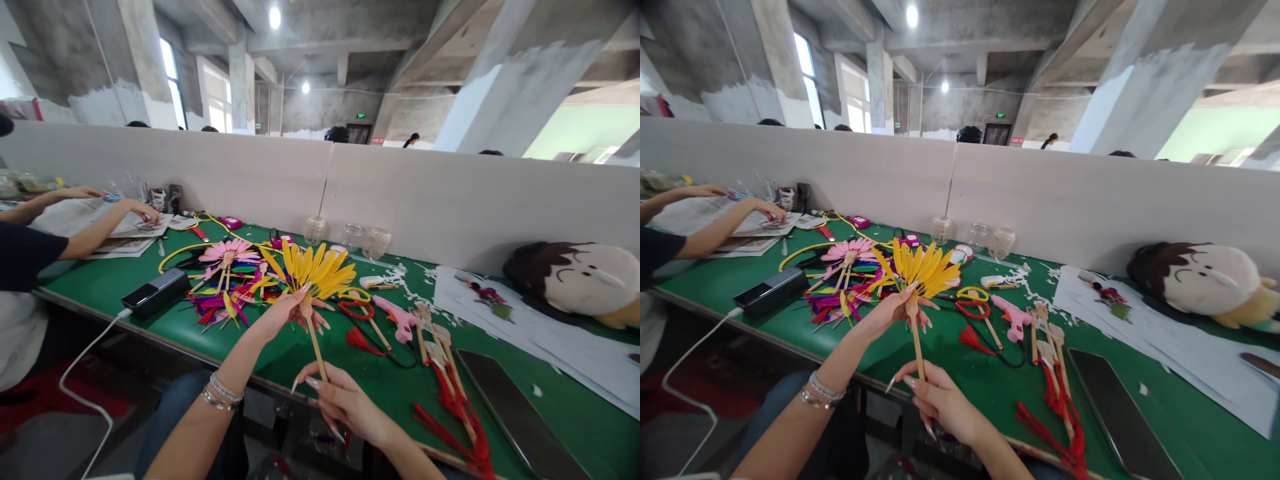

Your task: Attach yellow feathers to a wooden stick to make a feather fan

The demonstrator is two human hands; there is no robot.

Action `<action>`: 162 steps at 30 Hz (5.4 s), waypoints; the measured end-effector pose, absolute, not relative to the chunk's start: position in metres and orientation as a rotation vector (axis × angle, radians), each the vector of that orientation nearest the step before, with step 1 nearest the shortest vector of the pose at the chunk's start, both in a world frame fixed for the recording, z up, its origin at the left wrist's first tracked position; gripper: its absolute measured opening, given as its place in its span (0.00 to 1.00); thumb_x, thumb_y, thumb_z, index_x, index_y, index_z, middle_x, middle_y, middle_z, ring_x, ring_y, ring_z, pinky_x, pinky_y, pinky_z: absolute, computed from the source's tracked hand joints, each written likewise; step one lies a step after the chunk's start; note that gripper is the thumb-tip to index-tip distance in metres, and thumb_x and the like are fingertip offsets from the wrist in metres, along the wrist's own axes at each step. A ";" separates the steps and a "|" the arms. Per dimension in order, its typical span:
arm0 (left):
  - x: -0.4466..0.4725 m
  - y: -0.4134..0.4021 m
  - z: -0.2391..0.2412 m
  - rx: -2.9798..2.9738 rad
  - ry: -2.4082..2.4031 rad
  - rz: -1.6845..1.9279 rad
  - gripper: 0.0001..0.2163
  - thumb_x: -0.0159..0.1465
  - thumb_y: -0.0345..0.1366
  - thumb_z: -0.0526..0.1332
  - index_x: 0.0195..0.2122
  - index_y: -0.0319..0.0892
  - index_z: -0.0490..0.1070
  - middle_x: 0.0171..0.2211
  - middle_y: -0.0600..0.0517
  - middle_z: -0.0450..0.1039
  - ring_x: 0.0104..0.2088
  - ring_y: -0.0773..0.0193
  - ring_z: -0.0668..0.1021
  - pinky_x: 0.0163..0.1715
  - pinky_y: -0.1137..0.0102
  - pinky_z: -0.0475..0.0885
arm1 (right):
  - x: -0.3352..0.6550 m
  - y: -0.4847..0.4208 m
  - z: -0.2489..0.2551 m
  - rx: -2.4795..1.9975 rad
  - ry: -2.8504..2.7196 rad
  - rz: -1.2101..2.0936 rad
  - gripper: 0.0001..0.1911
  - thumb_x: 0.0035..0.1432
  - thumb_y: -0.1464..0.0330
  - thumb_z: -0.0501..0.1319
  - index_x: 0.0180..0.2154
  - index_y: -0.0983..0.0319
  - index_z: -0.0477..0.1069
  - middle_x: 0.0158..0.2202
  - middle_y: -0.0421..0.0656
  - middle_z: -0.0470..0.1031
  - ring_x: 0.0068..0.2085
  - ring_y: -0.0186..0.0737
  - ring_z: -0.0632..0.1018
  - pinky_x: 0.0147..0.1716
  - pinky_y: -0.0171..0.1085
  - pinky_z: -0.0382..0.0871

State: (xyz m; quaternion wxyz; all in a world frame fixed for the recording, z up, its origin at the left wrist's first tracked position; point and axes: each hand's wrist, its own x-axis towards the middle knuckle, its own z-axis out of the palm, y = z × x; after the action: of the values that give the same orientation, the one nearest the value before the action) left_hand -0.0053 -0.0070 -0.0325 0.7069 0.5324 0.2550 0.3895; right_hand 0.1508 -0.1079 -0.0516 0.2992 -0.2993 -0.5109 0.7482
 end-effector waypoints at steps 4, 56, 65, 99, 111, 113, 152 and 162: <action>-0.004 -0.001 -0.040 1.124 0.616 0.849 0.28 0.58 0.53 0.49 0.41 0.29 0.70 0.23 0.42 0.74 0.25 0.61 0.77 0.23 0.73 0.68 | 0.151 -0.104 -0.056 -0.819 -1.332 2.013 0.16 0.52 0.59 0.59 0.38 0.64 0.66 0.11 0.26 0.45 0.11 0.22 0.48 0.12 0.25 0.55; 0.013 -0.032 -0.031 1.603 0.847 0.678 0.19 0.59 0.52 0.50 0.33 0.39 0.65 0.16 0.58 0.63 0.10 0.77 0.57 0.10 0.76 0.50 | 0.215 -0.008 0.033 -1.103 -1.757 0.853 0.11 0.46 0.62 0.63 0.28 0.63 0.75 0.27 0.42 0.76 0.29 0.35 0.76 0.28 0.34 0.71; 0.013 -0.031 -0.031 1.513 0.822 0.693 0.21 0.58 0.51 0.52 0.38 0.37 0.68 0.17 0.54 0.68 0.10 0.77 0.59 0.09 0.77 0.49 | 0.211 -0.013 0.036 -1.090 -1.747 0.779 0.11 0.46 0.62 0.62 0.28 0.63 0.76 0.26 0.42 0.76 0.27 0.35 0.75 0.25 0.33 0.70; 0.019 -0.034 -0.030 1.560 0.775 0.778 0.18 0.59 0.49 0.51 0.32 0.37 0.68 0.21 0.51 0.72 0.09 0.78 0.58 0.08 0.77 0.49 | 0.204 -0.018 0.044 -1.113 -1.887 0.472 0.11 0.51 0.61 0.59 0.28 0.61 0.75 0.25 0.41 0.73 0.27 0.34 0.71 0.24 0.33 0.64; 0.021 -0.036 -0.027 1.575 0.799 0.834 0.19 0.59 0.50 0.51 0.31 0.37 0.67 0.23 0.51 0.73 0.10 0.77 0.60 0.09 0.77 0.52 | 0.202 -0.016 0.044 -1.171 -1.901 0.346 0.13 0.51 0.59 0.58 0.26 0.62 0.73 0.25 0.41 0.73 0.27 0.35 0.71 0.27 0.34 0.63; 0.022 -0.036 -0.026 1.581 0.806 0.837 0.19 0.60 0.50 0.50 0.29 0.37 0.64 0.22 0.52 0.73 0.09 0.78 0.59 0.09 0.78 0.52 | 0.203 -0.016 0.043 -1.186 -1.906 0.330 0.14 0.52 0.59 0.58 0.26 0.62 0.73 0.25 0.42 0.73 0.27 0.35 0.71 0.27 0.34 0.63; 0.029 -0.035 -0.038 1.499 0.735 0.867 0.22 0.58 0.54 0.49 0.26 0.38 0.63 0.09 0.60 0.54 0.08 0.78 0.51 0.08 0.76 0.44 | 0.204 -0.018 0.047 -1.017 -1.951 0.235 0.12 0.57 0.61 0.53 0.27 0.61 0.66 0.27 0.40 0.68 0.30 0.33 0.67 0.32 0.33 0.61; 0.032 -0.034 -0.041 1.531 0.758 0.916 0.20 0.59 0.52 0.48 0.27 0.37 0.63 0.15 0.57 0.64 0.11 0.78 0.54 0.11 0.76 0.47 | 0.206 -0.019 0.049 -1.076 -1.977 0.129 0.12 0.57 0.61 0.53 0.26 0.61 0.65 0.27 0.40 0.68 0.32 0.36 0.68 0.34 0.35 0.60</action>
State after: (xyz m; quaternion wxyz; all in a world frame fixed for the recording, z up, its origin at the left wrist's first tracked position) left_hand 0.0320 -0.0343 -0.0413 0.5659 0.6512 0.3222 0.3898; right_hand 0.2059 -0.0187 0.0490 0.4289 -0.4312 -0.7922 0.0515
